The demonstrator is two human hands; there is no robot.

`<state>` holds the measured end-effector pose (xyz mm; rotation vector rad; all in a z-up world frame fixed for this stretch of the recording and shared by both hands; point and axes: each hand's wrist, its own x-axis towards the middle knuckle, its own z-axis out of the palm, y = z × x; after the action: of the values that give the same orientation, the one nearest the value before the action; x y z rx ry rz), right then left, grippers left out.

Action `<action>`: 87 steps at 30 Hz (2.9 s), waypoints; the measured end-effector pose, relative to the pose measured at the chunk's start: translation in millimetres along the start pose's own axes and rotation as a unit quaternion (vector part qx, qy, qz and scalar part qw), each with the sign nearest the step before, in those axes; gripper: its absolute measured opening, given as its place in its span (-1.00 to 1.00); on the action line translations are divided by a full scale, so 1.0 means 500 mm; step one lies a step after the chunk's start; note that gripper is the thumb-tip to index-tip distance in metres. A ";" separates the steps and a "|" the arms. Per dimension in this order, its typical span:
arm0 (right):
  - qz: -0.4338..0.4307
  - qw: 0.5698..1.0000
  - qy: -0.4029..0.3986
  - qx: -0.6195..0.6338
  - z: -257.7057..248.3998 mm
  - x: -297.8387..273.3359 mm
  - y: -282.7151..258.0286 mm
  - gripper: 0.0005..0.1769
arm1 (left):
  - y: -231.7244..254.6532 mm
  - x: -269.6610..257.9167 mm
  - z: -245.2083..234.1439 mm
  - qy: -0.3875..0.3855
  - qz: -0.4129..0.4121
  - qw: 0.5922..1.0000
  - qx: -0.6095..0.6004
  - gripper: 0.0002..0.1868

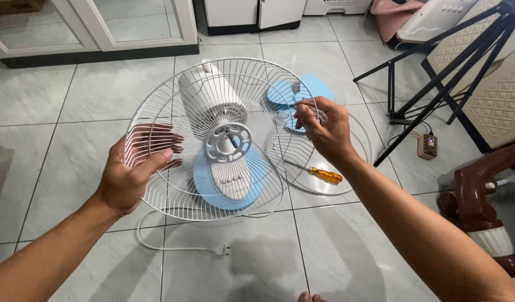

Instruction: The person reassembles an electric fan by attaching the motor housing, front grille, fan blades, and rear grille. They use a screwdriver to secure the components and tighten the blade nut.

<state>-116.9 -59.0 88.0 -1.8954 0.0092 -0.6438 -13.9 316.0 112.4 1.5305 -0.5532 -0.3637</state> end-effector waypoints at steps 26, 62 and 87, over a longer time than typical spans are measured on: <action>-0.065 0.976 -0.140 -0.152 0.191 -0.020 -0.116 -0.73 | -0.026 0.023 0.018 0.083 0.063 0.991 0.084 -0.64; 0.106 0.984 -0.129 -0.067 0.223 0.031 -0.074 -0.56 | -0.017 0.056 0.048 0.152 0.126 0.963 0.186 -0.73; 0.236 0.951 -0.151 0.134 0.170 -0.014 0.028 -0.32 | -0.025 0.055 0.056 0.166 0.144 0.947 0.236 -0.71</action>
<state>-81.7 10.2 50.1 -1.6256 0.1652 -0.0229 -5.3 277.3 101.9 1.8863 -0.6111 0.2727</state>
